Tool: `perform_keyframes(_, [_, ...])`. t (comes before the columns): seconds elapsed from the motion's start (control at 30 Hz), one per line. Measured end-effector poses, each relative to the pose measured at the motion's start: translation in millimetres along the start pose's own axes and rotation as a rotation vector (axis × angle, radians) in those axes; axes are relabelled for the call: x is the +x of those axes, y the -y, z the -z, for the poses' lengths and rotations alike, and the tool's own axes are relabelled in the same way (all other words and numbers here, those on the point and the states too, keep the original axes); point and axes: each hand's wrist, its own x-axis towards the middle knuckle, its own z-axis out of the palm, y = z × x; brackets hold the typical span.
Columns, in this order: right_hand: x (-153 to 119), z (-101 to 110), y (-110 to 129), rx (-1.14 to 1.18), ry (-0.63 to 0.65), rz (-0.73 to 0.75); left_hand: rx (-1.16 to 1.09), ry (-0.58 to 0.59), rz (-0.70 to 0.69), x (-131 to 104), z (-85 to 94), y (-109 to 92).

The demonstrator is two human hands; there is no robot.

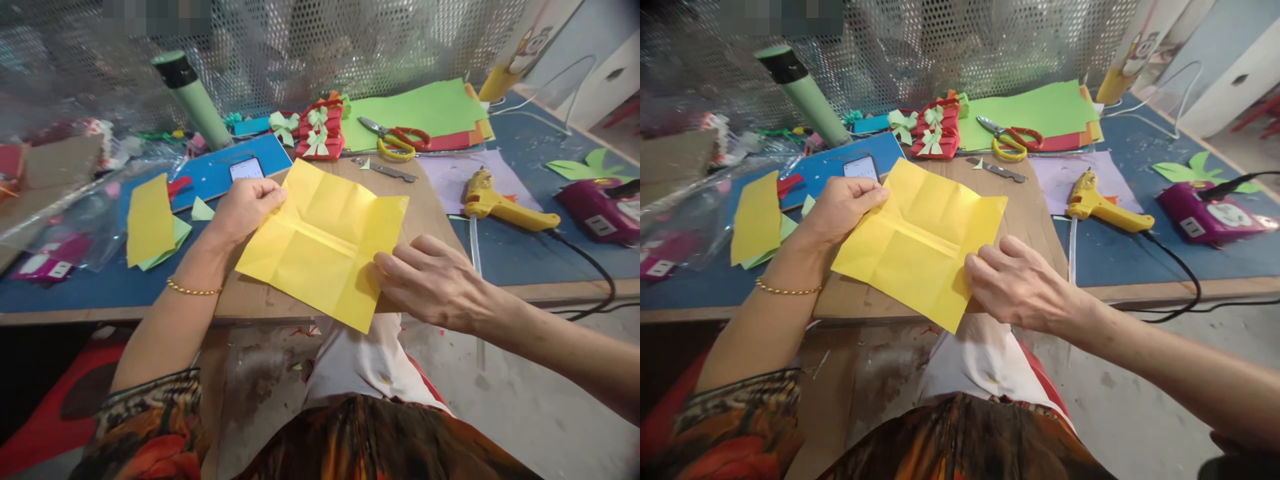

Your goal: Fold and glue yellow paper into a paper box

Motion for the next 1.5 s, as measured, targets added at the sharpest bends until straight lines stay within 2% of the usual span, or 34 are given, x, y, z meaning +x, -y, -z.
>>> perform_keyframes(0.13, [-10,-3,-3,-0.02,0.024,-0.029,-0.134,-0.049,0.137,-8,5.6,-8])
perform_keyframes(0.23, [-15,0,-5,-0.033,0.042,-0.041,-0.145,-0.016,0.163,-8,10.1,-8])
perform_keyframes(0.37, [-19,2,-6,-0.07,0.081,-0.07,-0.132,0.097,0.135,-11,13.1,1])
perform_keyframes(0.53, [-26,8,-9,-0.11,0.13,-0.069,-0.134,0.152,0.269,-31,14.1,5])
perform_keyframes(0.63, [-29,15,-7,-0.082,0.155,-0.096,-0.155,0.137,0.309,-43,13.6,3])
perform_keyframes(0.73, [-30,21,-1,-0.083,0.093,-0.126,-0.205,0.064,0.329,-53,11.2,1])
perform_keyframes(0.87, [-30,22,7,-0.077,0.021,-0.083,-0.262,-0.028,0.3,-66,6.0,-2])
perform_keyframes(1.03, [-32,15,7,-0.026,0.099,-0.05,-0.201,-0.104,0.221,-81,1.5,2])
perform_keyframes(1.3, [-31,16,4,-0.024,0.113,-0.049,-0.174,-0.062,0.249,-93,3.0,15])
perform_keyframes(1.5, [-32,15,4,-0.005,0.098,-0.061,-0.139,-0.052,0.191,-95,2.9,17])
